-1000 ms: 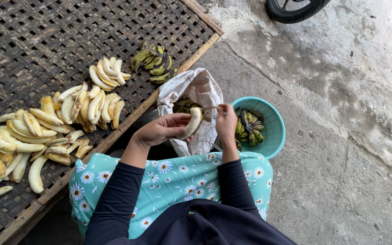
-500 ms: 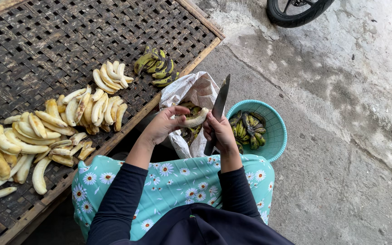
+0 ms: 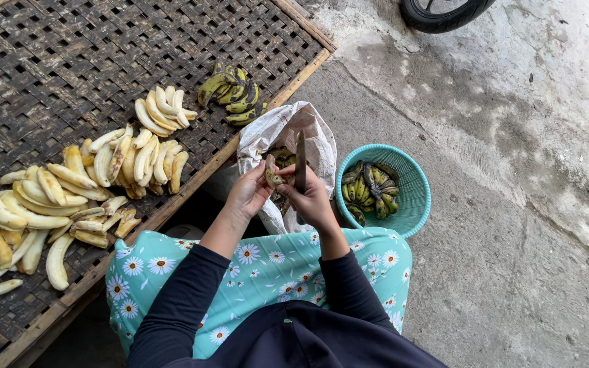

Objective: The person sits on a mat and peels bananas one at a time with a knife, cutting the peel and pulling it off by hand. Peeled bananas are placed on a woven bamboo mat, peels are dropped into a paper-lined bag, and unpeeled bananas are taken from a blue basket.

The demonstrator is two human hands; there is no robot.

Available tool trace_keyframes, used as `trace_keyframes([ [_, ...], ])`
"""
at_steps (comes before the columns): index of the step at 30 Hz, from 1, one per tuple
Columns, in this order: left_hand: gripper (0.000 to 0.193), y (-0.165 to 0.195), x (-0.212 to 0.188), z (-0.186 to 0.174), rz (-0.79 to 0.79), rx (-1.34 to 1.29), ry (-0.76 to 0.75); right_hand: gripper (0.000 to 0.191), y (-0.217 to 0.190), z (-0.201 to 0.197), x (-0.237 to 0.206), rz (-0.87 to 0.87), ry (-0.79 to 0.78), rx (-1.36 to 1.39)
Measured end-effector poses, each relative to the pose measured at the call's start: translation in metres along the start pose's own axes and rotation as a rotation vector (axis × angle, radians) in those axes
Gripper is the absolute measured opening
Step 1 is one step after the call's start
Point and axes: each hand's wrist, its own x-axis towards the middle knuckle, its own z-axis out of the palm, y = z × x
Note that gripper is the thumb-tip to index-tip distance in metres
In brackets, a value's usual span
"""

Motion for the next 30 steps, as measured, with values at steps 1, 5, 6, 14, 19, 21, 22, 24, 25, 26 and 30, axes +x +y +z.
trace_keyframes([
  [1, 0.024, -0.003, 0.0, -0.001, -0.004, -0.005, -0.002, 0.022, -0.001, 0.002, 0.001, -0.125, -0.002, -0.063],
  [5, 0.032, -0.013, 0.002, -0.001, 0.008, -0.06, -0.076, 0.014, 0.001, 0.008, 0.002, -0.342, 0.01, -0.224],
  [6, 0.033, -0.013, 0.002, 0.0, 0.034, -0.073, -0.105, 0.013, 0.002, 0.01, 0.0, -0.325, 0.02, -0.242],
  [14, 0.038, 0.008, -0.032, 0.04, 0.094, 0.212, -0.239, 0.009, 0.001, 0.018, 0.002, -0.337, 0.195, -0.481],
  [19, 0.068, 0.027, -0.052, 0.057, 0.276, 0.832, -0.507, 0.006, -0.005, -0.001, 0.005, -0.233, 0.243, -0.419],
  [21, 0.07, 0.031, -0.054, 0.058, 0.356, 1.015, -0.551, 0.005, -0.006, -0.007, 0.007, -0.271, 0.183, -0.328],
  [22, 0.065, 0.033, -0.055, 0.058, 0.353, 1.043, -0.546, 0.006, -0.006, -0.009, 0.006, -0.198, 0.191, -0.264],
  [24, 0.06, 0.033, -0.055, 0.056, 0.313, 1.078, -0.527, 0.007, -0.007, -0.012, 0.005, -0.051, 0.205, -0.135],
  [25, 0.06, 0.033, -0.054, 0.055, 0.276, 1.084, -0.512, 0.007, -0.009, -0.013, 0.004, -0.089, 0.221, -0.097],
  [26, 0.06, 0.034, -0.054, 0.053, 0.24, 1.09, -0.497, 0.008, -0.012, -0.014, 0.003, -0.128, 0.236, -0.059],
  [30, 0.05, 0.028, -0.053, 0.052, 0.135, 1.093, -0.518, 0.006, -0.026, -0.027, 0.0, -0.32, 0.336, 0.055],
])
